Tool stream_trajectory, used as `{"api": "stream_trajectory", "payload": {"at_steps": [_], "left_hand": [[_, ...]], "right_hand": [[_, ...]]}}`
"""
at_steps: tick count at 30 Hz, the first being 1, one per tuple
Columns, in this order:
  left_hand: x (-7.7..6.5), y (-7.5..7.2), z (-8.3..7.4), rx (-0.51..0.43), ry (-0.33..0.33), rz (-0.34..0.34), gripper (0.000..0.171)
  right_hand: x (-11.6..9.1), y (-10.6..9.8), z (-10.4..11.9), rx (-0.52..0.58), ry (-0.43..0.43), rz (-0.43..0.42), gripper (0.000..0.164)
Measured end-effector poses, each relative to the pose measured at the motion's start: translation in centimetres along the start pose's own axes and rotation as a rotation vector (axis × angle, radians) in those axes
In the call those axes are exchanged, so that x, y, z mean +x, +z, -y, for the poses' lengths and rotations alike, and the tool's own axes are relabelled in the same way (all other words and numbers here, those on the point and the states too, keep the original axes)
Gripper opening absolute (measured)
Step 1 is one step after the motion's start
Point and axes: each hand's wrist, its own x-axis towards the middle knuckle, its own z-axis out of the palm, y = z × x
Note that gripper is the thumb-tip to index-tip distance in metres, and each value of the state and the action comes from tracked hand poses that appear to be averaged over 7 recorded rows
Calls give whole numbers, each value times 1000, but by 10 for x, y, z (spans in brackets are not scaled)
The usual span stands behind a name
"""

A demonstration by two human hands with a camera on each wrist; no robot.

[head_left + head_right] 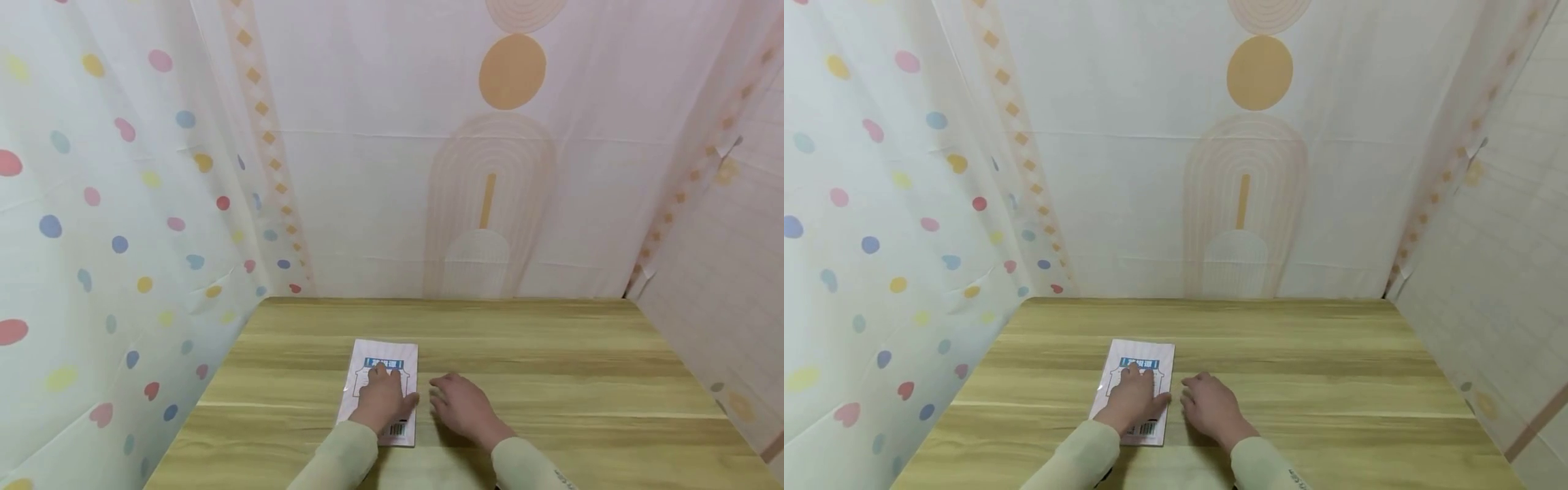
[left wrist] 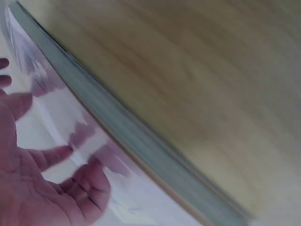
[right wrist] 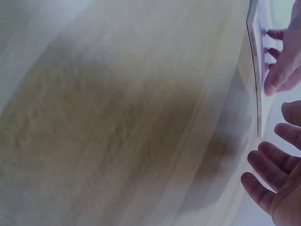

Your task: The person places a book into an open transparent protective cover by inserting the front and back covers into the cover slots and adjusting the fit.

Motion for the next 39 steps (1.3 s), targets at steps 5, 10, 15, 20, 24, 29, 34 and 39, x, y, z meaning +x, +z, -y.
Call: {"api": "stream_trajectory", "payload": {"at_steps": [5,10,15,20,24,29,34,39], "left_hand": [[-2,6,-8,55,-11,-48,76],[-2,5,-15,131,11,-67,76],[0,1,-22,302,73,-43,56],[-3,-1,-27,371,94,10,30],[-8,-1,-26,394,122,-49,19],[-11,-5,-18,329,167,-100,11],[-11,-11,-9,241,216,-129,10],[-6,-19,-3,169,214,-118,9]], "right_hand": [[-1,-4,-6,25,36,-4,31],[-3,-5,-10,29,58,-16,30],[-4,-6,-11,34,73,-14,29],[-4,-6,-12,34,88,-18,29],[-4,-6,-13,35,94,-24,30],[-4,-7,-14,37,97,-25,30],[-5,-7,-15,49,112,-19,31],[-6,-7,-17,64,116,-27,32]]}}
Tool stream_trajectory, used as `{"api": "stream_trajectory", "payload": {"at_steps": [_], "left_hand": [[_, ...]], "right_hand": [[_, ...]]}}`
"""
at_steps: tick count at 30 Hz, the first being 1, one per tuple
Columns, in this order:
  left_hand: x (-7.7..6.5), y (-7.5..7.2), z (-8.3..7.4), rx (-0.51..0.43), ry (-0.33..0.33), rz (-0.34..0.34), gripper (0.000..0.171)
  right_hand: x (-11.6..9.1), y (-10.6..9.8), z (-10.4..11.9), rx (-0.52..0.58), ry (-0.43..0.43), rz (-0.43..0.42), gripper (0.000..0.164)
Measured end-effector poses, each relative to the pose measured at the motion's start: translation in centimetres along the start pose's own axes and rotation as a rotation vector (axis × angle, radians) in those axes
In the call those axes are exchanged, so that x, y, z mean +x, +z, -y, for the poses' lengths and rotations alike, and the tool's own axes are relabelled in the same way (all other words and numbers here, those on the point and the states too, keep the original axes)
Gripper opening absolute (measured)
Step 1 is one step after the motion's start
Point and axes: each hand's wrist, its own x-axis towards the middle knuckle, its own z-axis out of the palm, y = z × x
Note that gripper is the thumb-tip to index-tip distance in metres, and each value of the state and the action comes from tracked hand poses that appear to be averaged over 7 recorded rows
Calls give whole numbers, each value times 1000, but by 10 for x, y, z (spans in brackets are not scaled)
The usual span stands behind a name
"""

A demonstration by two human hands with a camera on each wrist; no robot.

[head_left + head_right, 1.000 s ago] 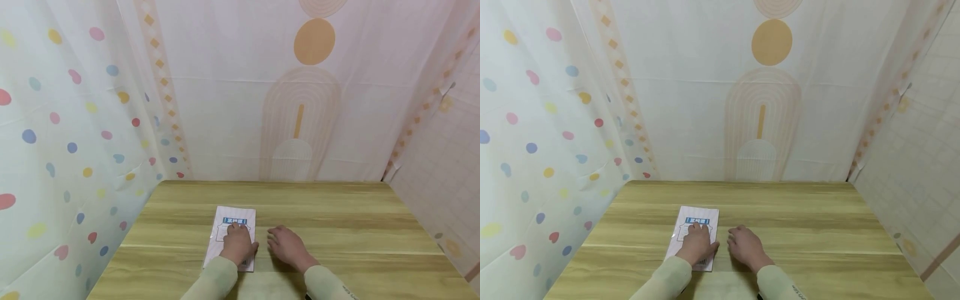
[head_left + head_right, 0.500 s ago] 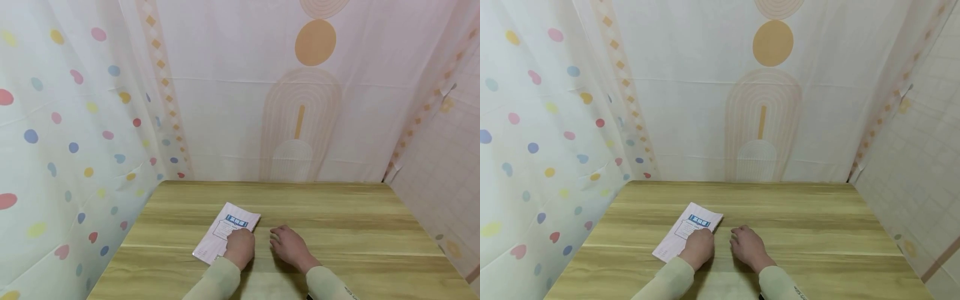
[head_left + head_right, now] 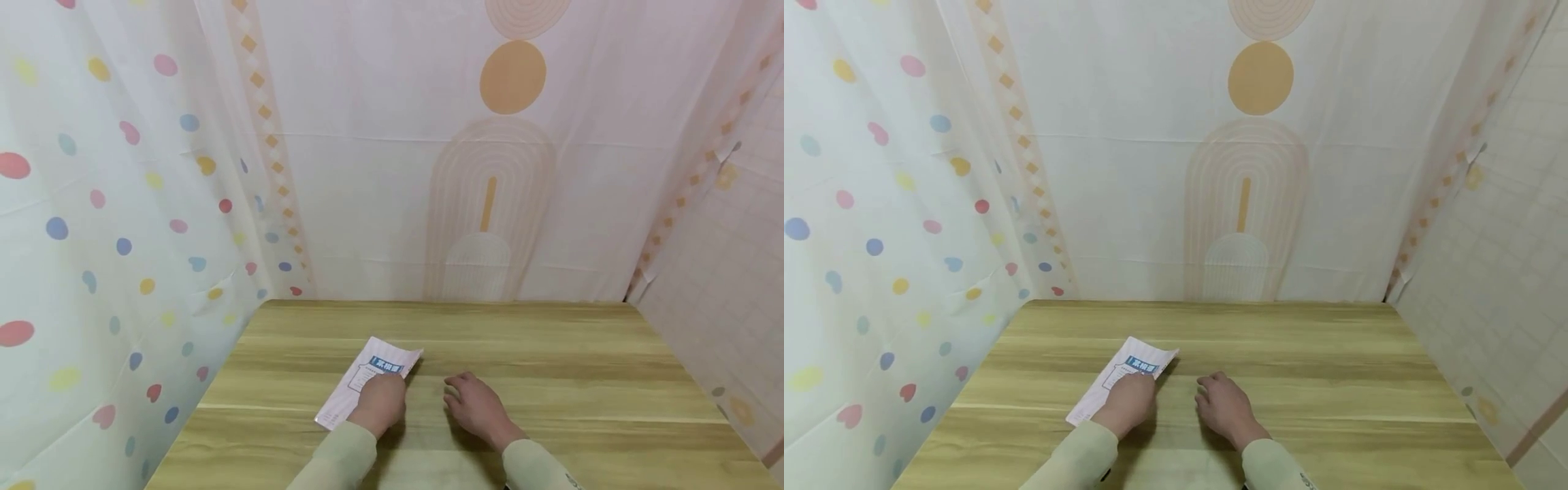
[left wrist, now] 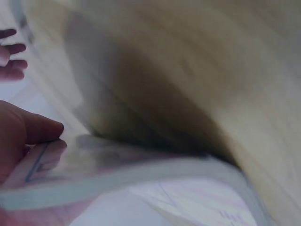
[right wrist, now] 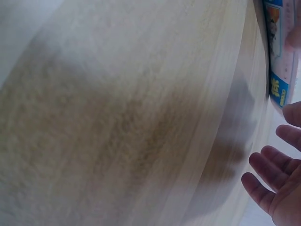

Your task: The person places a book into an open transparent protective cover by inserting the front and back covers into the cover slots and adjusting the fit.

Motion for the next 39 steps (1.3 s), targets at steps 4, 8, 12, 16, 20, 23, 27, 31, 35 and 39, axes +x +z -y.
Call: {"api": "stream_trajectory", "payload": {"at_steps": [4,8,12,16,20,23,27,31,35,39], "left_hand": [[7,-3,5,-115,-54,46,9],[12,-5,8,-222,-57,44,23],[16,-6,9,-346,-54,66,22],[18,-9,7,-521,-99,150,27],[17,-14,4,-682,-156,238,36],[16,-16,2,-744,-165,247,38],[14,-16,1,-805,-171,246,39],[14,-14,1,-869,-186,245,40],[14,-13,1,-922,-197,235,42],[15,-17,0,-1033,-202,234,45]], "right_hand": [[0,1,0,1,1,-6,32],[0,1,0,7,0,-9,32],[1,1,0,7,11,-6,33],[2,0,2,6,3,-18,33],[3,0,4,16,-15,-37,33],[3,0,5,25,-17,-47,35],[5,0,6,47,-15,-58,35],[6,0,6,74,-8,-55,34],[6,-1,7,99,21,-39,36],[7,-2,8,141,65,-10,41]]}}
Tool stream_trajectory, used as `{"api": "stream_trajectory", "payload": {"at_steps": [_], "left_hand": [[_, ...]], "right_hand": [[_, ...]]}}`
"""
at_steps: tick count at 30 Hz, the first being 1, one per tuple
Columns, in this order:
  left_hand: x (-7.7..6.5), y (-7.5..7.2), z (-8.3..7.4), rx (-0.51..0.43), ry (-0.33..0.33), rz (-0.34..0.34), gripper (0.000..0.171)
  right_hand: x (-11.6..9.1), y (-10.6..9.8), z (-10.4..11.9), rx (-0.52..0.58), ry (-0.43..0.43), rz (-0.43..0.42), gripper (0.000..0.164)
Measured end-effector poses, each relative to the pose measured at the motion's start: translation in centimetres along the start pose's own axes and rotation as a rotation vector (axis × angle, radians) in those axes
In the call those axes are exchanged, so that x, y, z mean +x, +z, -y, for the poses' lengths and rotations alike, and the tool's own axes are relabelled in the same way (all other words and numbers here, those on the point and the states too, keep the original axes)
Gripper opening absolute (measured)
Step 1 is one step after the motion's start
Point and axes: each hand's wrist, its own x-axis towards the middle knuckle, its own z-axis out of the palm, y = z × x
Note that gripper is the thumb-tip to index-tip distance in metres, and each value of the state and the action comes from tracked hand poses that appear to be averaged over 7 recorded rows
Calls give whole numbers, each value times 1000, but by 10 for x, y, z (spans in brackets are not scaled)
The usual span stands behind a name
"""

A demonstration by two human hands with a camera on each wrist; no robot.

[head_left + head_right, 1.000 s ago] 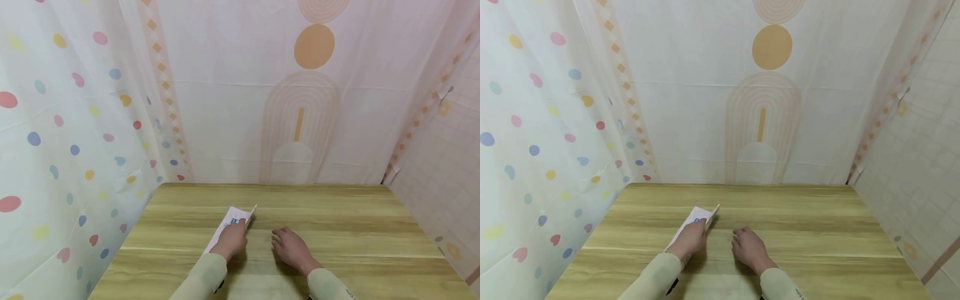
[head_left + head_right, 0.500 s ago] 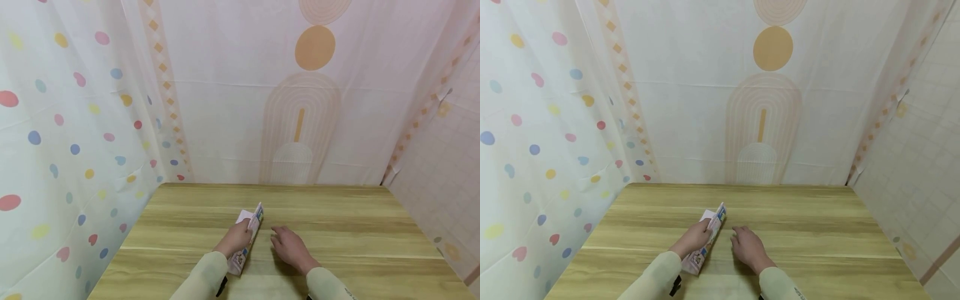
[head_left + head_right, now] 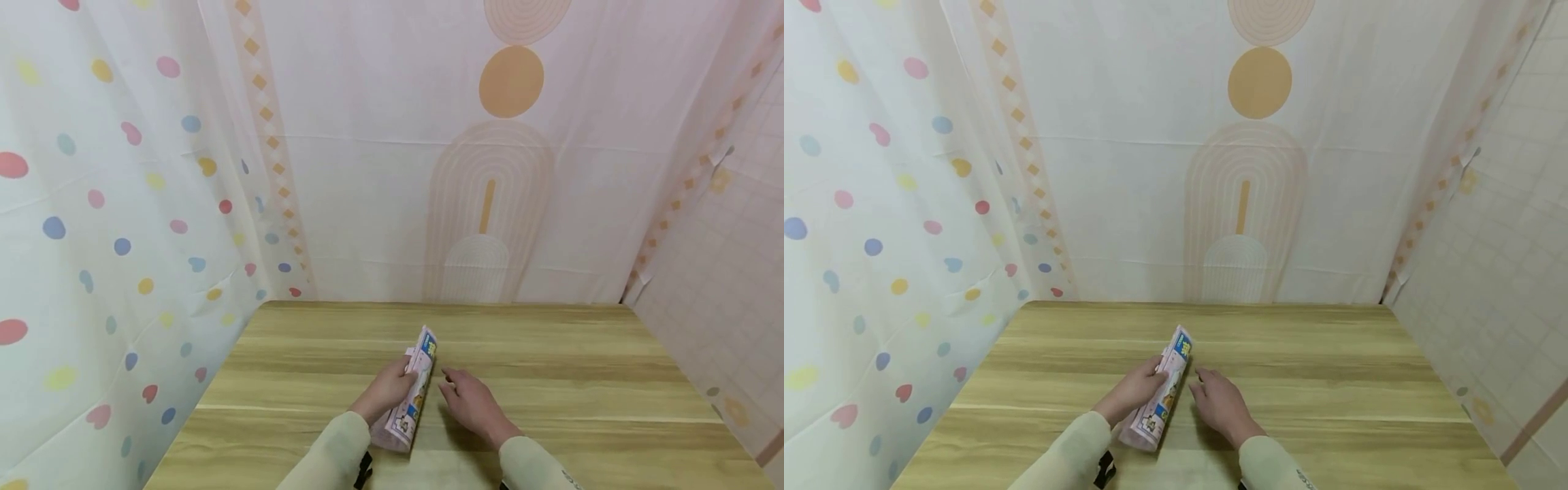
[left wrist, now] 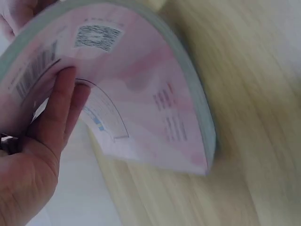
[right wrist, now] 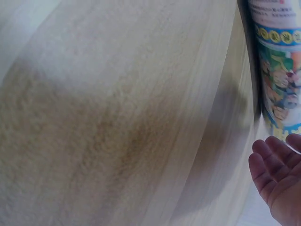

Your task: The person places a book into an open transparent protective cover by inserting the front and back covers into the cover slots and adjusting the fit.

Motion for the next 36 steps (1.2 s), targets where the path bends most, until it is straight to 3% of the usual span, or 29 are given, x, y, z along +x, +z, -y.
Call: {"api": "stream_trajectory", "payload": {"at_steps": [4,7,11,16,24,30,36], "left_hand": [[1,-3,-8,-204,21,33,48],[3,-7,-13,-335,59,44,48],[4,-10,-18,-450,54,41,46],[3,-8,-17,-552,23,47,45],[5,-10,-8,-513,-21,11,46],[7,-10,2,-408,-24,-26,52],[6,-9,10,-322,-94,-60,62]], "right_hand": [[0,-1,1,83,50,25,47],[1,-3,1,177,135,31,54],[2,-8,-2,328,282,13,63],[5,-16,-9,471,392,-28,58],[10,-27,-14,581,456,-71,55],[11,-28,-18,565,474,-82,57],[9,-27,-25,504,473,-86,56]]}}
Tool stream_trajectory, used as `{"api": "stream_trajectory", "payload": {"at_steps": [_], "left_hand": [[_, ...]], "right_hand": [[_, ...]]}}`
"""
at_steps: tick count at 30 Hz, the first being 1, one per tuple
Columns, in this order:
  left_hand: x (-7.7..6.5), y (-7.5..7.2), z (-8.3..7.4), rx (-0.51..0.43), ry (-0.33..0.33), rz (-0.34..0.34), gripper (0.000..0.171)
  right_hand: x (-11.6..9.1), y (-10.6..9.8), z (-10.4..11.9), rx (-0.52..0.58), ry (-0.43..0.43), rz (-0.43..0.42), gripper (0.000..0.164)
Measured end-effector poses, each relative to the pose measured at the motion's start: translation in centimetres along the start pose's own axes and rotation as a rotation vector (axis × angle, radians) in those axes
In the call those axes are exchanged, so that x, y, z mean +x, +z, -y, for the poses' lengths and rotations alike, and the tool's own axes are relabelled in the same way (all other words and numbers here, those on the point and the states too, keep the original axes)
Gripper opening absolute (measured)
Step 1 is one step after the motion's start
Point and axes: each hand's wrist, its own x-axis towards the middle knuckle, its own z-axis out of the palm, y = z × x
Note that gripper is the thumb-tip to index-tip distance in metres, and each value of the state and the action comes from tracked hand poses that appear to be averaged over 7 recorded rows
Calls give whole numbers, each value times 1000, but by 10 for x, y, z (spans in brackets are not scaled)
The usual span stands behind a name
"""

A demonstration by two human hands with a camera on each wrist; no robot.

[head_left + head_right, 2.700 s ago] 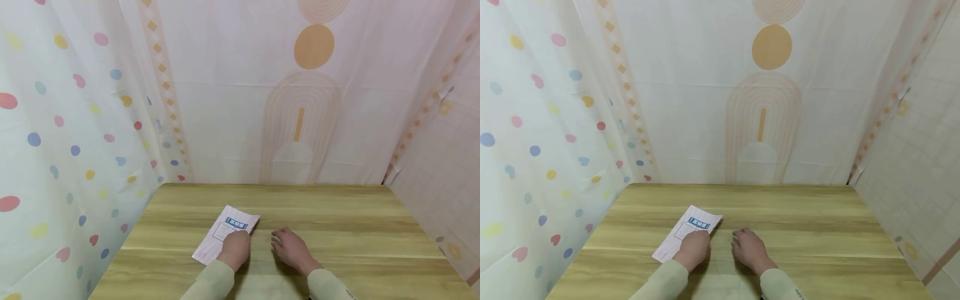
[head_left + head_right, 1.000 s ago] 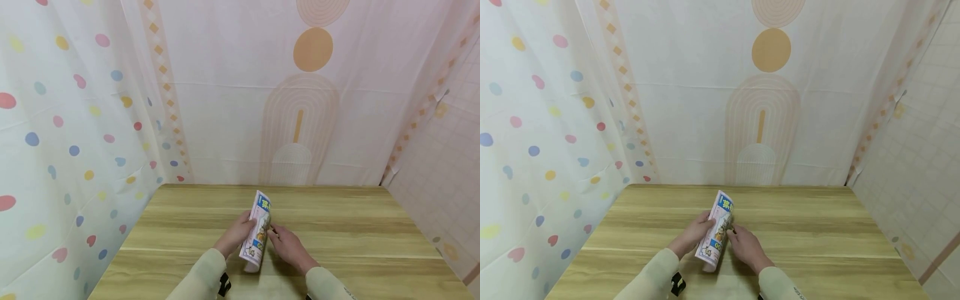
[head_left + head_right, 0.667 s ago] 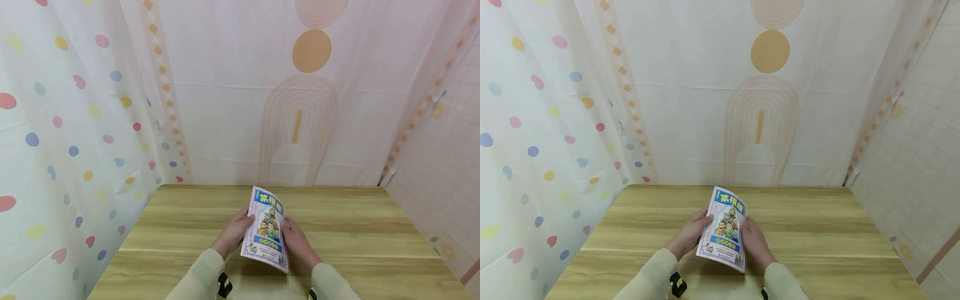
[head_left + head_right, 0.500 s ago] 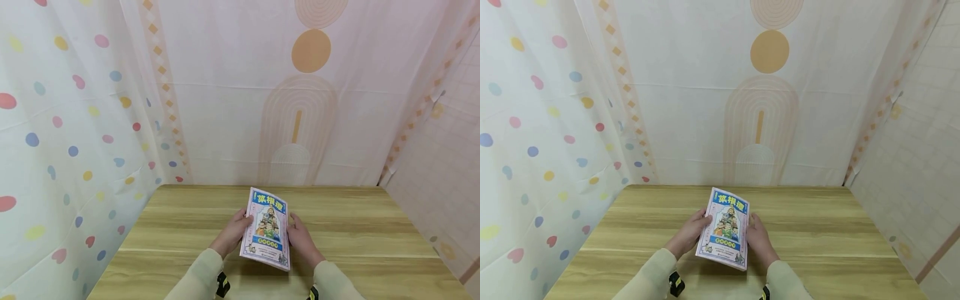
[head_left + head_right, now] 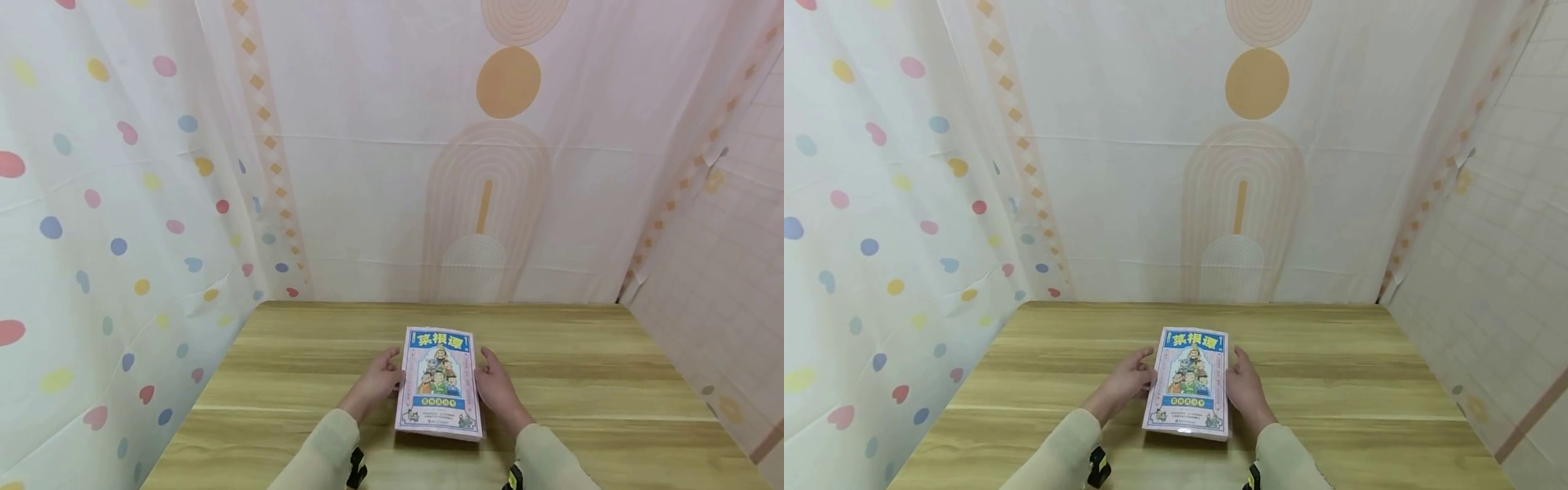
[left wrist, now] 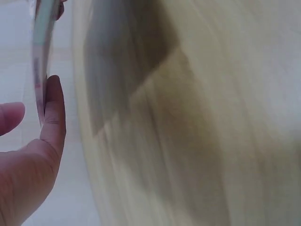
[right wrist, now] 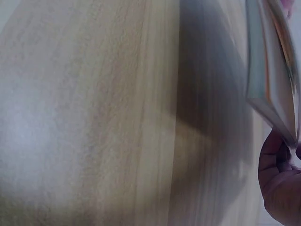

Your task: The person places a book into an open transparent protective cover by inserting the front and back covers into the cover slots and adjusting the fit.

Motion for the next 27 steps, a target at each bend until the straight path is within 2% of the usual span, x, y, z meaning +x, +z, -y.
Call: {"api": "stream_trajectory", "payload": {"at_steps": [11,17,27], "left_hand": [[1,0,11,19,-26,8,59],[0,-2,16,53,-23,6,57],[-1,-3,19,102,-43,15,51]], "right_hand": [[5,4,-5,-56,-10,-35,54],[3,3,-6,-92,-34,-13,56],[1,5,-11,-153,-78,11,49]]}}
